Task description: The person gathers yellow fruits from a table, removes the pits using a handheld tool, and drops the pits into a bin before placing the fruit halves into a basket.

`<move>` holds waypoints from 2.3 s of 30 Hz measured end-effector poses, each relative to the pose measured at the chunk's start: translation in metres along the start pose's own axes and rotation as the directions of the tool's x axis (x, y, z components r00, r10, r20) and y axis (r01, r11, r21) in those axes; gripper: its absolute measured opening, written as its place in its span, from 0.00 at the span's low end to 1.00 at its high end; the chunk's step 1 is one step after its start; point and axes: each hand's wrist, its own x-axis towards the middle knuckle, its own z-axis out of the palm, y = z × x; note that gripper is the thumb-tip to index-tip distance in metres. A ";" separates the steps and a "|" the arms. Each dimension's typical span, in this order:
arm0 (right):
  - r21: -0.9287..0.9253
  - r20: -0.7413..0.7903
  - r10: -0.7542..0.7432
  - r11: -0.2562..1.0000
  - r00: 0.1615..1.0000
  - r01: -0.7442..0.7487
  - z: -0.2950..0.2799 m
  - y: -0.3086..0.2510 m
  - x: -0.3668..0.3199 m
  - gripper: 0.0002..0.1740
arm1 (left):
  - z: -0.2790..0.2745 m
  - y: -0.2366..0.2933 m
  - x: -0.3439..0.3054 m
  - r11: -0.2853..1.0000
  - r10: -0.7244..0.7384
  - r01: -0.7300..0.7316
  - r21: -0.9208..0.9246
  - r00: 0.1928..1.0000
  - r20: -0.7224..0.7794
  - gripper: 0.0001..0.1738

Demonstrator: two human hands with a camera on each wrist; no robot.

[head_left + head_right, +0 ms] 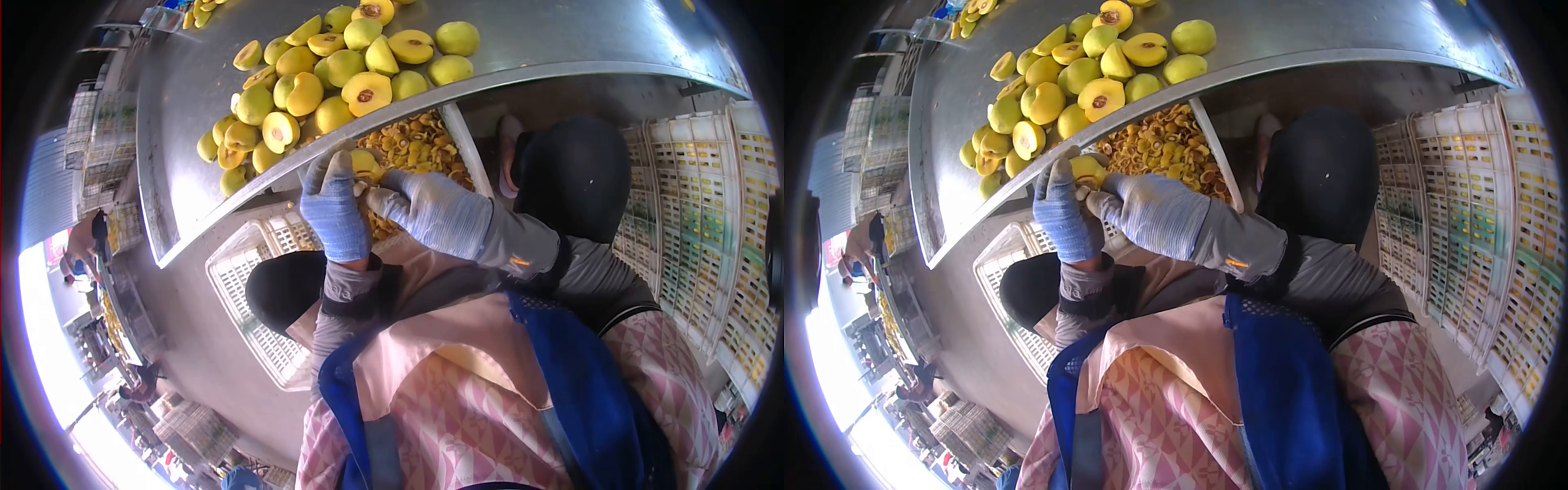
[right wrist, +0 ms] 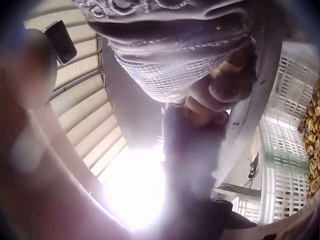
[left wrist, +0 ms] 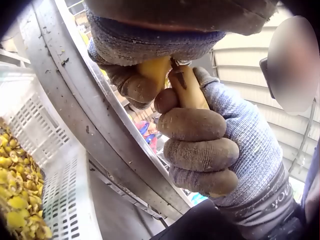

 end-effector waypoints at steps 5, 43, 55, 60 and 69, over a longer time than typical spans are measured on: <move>0.346 0.051 0.062 0.935 0.997 -0.076 0.003 0.006 -0.001 0.23 | 0.000 -0.003 0.004 0.919 -0.181 0.178 -0.351 0.983 0.026 0.28; -0.354 -0.014 -0.111 0.930 0.994 0.099 -0.021 -0.001 -0.005 0.17 | -0.066 0.006 0.145 0.266 -0.217 -0.159 0.951 0.951 0.220 0.28; 0.162 -0.380 -0.216 0.942 0.900 0.294 -0.018 -0.017 0.019 0.16 | -0.030 0.048 0.037 0.903 -0.337 0.395 -0.166 0.894 0.294 0.30; -0.004 -0.344 -0.252 0.964 0.905 0.267 -0.021 -0.012 0.015 0.23 | -0.009 0.033 0.004 0.803 -0.295 0.443 -0.399 0.877 0.379 0.31; -0.068 -0.191 -0.241 0.970 0.951 0.233 -0.023 -0.003 0.013 0.19 | -0.010 0.029 -0.010 0.899 -0.307 0.390 -0.198 0.884 0.352 0.26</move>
